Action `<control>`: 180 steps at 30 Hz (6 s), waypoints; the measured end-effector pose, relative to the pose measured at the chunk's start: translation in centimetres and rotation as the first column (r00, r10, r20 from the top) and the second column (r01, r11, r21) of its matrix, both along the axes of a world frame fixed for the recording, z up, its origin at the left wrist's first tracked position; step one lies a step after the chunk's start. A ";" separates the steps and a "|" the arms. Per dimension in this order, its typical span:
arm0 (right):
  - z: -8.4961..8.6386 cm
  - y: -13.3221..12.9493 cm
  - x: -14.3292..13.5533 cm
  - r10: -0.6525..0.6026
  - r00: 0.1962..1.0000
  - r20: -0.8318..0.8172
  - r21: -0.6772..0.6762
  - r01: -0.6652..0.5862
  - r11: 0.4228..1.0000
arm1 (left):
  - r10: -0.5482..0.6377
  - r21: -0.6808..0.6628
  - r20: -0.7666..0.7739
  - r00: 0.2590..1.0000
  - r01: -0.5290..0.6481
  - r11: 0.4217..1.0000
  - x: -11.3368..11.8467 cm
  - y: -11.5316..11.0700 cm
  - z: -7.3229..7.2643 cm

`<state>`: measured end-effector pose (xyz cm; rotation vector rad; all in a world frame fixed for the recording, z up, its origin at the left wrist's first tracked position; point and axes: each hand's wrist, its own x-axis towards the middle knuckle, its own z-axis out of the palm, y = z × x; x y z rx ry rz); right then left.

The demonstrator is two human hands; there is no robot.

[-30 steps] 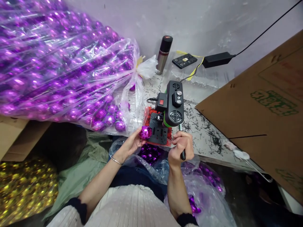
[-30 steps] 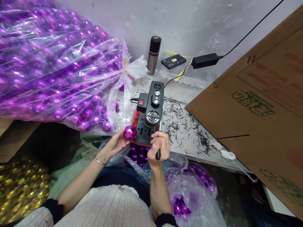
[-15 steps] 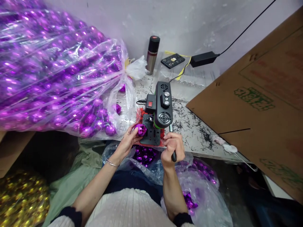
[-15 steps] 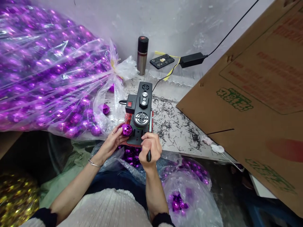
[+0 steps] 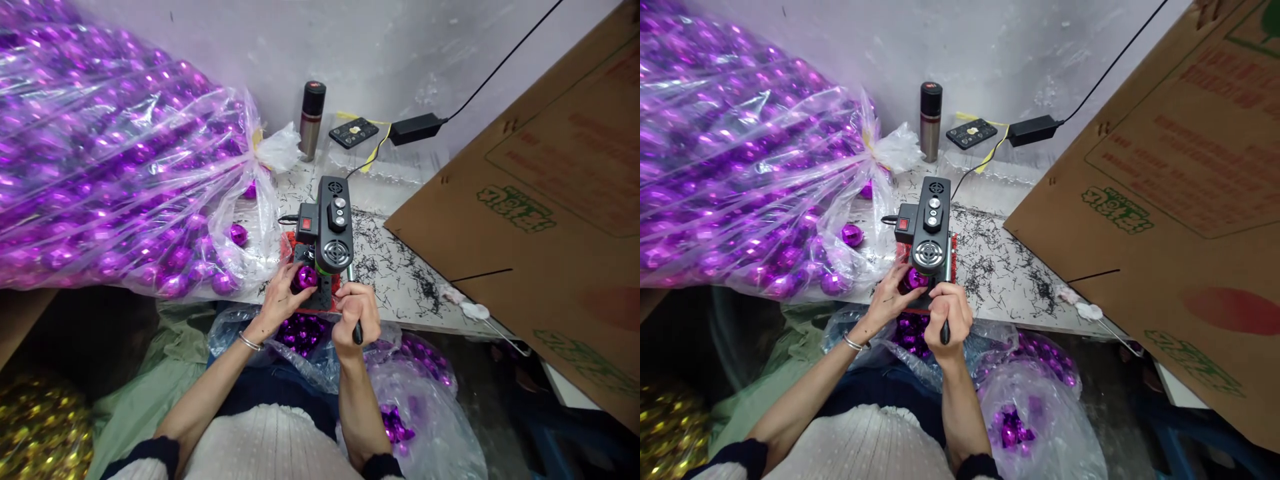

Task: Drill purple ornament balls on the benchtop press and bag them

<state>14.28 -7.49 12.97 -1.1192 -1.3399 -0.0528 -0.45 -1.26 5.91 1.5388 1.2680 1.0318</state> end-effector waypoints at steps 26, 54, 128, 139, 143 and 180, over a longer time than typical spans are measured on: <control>-0.6 0.0 0.0 -0.030 1.000 0.007 0.012 0.030 0.999 | -0.006 0.009 0.121 0.993 0.005 1.000 2.2 -0.4 -2.7; -5.0 1.7 -0.1 -0.086 0.996 -0.015 0.194 0.087 0.977 | -0.063 0.038 0.095 0.993 0.060 0.997 2.2 -0.2 -3.7; 1.4 1.0 0.2 0.008 0.999 -0.046 0.046 -0.006 0.999 | -0.126 0.613 -0.363 0.923 0.339 0.713 0.2 -5.4 -6.5; -0.1 1.1 -0.1 -0.002 0.997 -0.080 0.069 0.007 0.998 | 0.007 0.622 -0.414 0.910 0.277 0.733 -4.3 -1.2 -0.9; -0.2 1.1 0.0 0.004 0.997 -0.073 0.071 0.001 0.997 | 0.149 0.328 -0.670 0.727 0.111 0.938 -8.1 8.1 4.1; 1.7 0.6 -0.1 -0.028 0.999 0.040 0.028 0.027 0.999 | -0.045 0.214 -0.424 0.905 0.148 0.966 0.0 1.0 -1.4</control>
